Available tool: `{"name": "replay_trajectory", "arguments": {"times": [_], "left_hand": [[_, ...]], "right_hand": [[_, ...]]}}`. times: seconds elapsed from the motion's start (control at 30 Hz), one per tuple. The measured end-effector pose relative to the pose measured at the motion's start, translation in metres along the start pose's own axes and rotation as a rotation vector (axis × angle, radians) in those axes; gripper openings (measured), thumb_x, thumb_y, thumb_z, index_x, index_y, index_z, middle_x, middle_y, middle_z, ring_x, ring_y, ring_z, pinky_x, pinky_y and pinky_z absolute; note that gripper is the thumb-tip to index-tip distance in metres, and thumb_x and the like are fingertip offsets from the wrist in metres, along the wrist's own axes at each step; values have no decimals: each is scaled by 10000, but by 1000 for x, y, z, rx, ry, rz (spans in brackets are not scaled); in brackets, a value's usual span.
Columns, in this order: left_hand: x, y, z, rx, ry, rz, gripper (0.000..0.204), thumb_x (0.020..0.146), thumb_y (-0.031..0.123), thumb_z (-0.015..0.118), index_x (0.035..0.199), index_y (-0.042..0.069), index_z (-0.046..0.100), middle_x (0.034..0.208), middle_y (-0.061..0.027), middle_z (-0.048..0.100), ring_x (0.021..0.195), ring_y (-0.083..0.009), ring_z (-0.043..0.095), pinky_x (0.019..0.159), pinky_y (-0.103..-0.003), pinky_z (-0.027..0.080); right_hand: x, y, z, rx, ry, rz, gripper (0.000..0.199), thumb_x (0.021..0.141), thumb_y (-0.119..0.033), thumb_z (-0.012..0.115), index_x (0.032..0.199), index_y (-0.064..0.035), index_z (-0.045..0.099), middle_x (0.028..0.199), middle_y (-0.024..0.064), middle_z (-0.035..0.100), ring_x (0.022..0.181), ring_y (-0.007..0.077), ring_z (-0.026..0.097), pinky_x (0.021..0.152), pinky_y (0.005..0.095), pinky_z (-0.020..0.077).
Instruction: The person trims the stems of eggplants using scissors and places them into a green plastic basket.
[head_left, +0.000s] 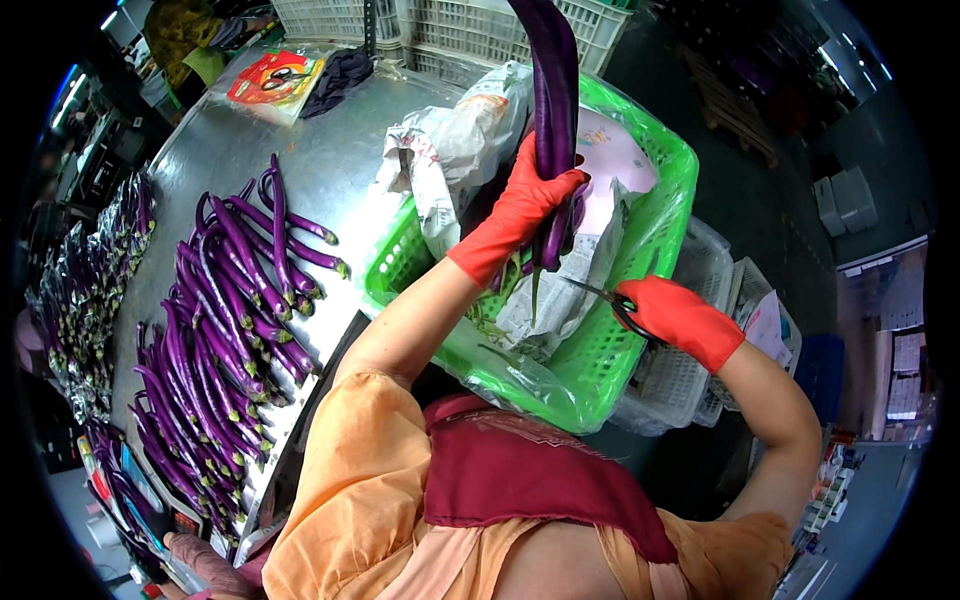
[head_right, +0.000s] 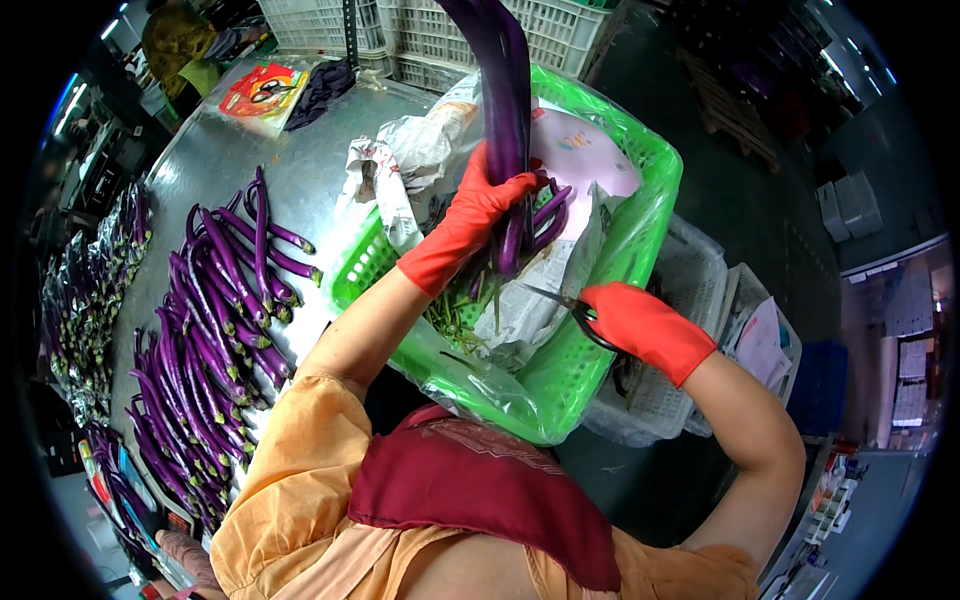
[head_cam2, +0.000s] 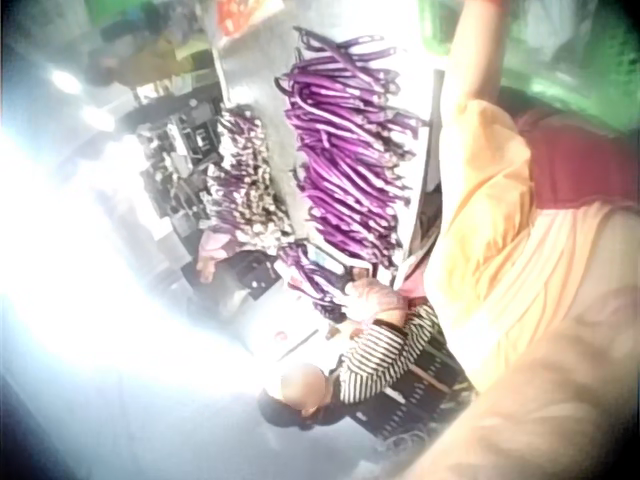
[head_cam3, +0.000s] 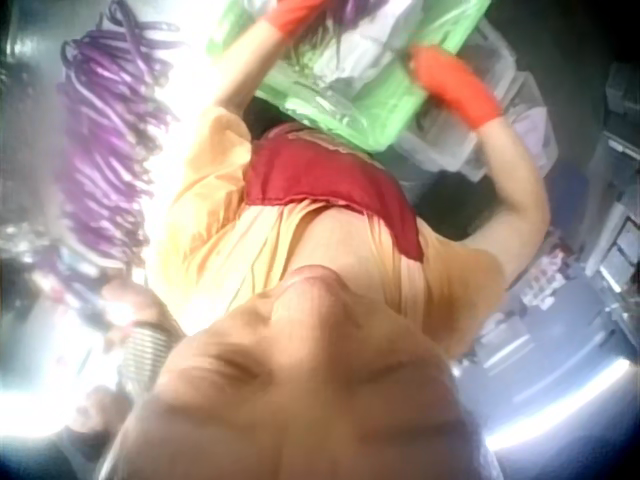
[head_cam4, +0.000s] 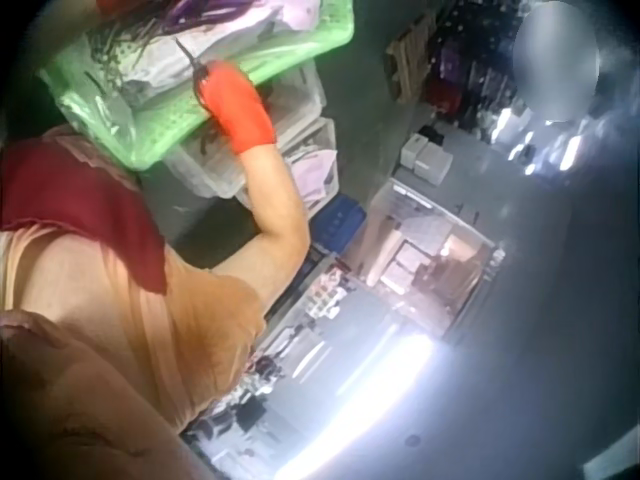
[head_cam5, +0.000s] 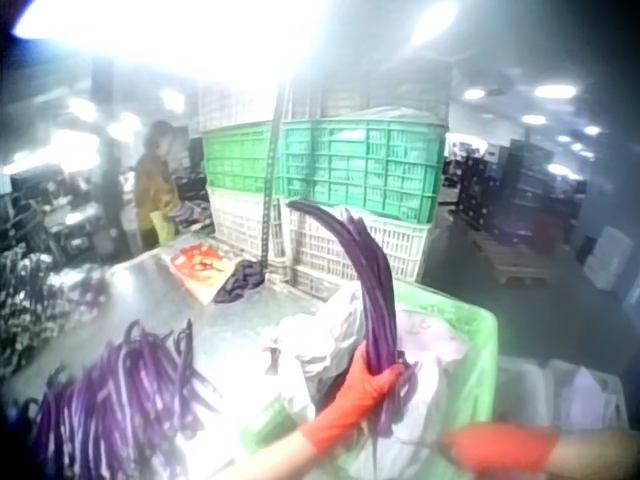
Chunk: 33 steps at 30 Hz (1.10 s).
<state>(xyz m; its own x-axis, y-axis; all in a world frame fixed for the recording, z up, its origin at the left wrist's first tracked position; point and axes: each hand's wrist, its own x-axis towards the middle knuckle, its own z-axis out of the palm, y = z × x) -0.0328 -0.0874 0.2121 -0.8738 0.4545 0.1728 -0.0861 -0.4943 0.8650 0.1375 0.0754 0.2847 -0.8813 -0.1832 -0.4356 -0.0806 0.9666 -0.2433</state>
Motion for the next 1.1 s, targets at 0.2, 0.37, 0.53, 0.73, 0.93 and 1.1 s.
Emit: {"name": "replay_trajectory", "arguments": {"times": [0.2, 0.37, 0.53, 0.73, 0.93, 1.1], "left_hand": [[-14, 15, 20, -101, -5, 21, 788, 725, 102, 763, 1360, 53, 298, 1080, -115, 593, 931, -171, 591, 799, -315, 499], [-20, 6, 12, -31, 96, 80, 754, 738, 100, 752, 1344, 45, 307, 1076, -116, 594, 924, -172, 589, 796, -320, 496], [-29, 32, 4, -48, 93, 129, 557, 829, 12, 630, 1303, 30, 340, 1140, -143, 547, 974, -252, 636, 849, -358, 518], [-40, 43, -5, 23, 133, 100, 547, 790, 105, 712, 1235, 54, 397, 1079, -84, 589, 929, -183, 611, 822, -319, 498], [-51, 32, -12, -64, 110, 200, 655, 758, 128, 736, 1297, 69, 369, 1080, -65, 565, 958, -142, 554, 822, -312, 482], [-67, 53, -43, 17, 195, 217, 765, 740, 111, 713, 1378, 46, 295, 1200, -74, 494, 1087, -179, 501, 950, -314, 401]], "right_hand": [[14, -12, 3, 111, -12, -62, 298, 823, -286, 582, 976, -36, 633, 894, 218, 639, 872, 412, 596, 768, 472, 477], [26, -18, 15, 138, -1, -6, 291, 811, -276, 590, 973, -38, 628, 879, 212, 640, 857, 401, 603, 749, 466, 477], [28, -22, 11, 189, -93, 27, 347, 778, -272, 619, 1046, -53, 616, 895, 199, 645, 857, 390, 604, 750, 455, 480], [42, -34, 19, 79, -46, -99, 385, 756, -259, 636, 1079, -53, 605, 913, 206, 643, 888, 397, 599, 768, 454, 475], [44, -57, 27, 121, -4, -93, 322, 749, -223, 638, 994, -13, 627, 841, 236, 631, 821, 415, 609, 711, 464, 474], [43, -53, 60, -21, 135, -8, 249, 781, -195, 624, 950, -14, 648, 754, 233, 623, 735, 407, 612, 674, 456, 476]]}}
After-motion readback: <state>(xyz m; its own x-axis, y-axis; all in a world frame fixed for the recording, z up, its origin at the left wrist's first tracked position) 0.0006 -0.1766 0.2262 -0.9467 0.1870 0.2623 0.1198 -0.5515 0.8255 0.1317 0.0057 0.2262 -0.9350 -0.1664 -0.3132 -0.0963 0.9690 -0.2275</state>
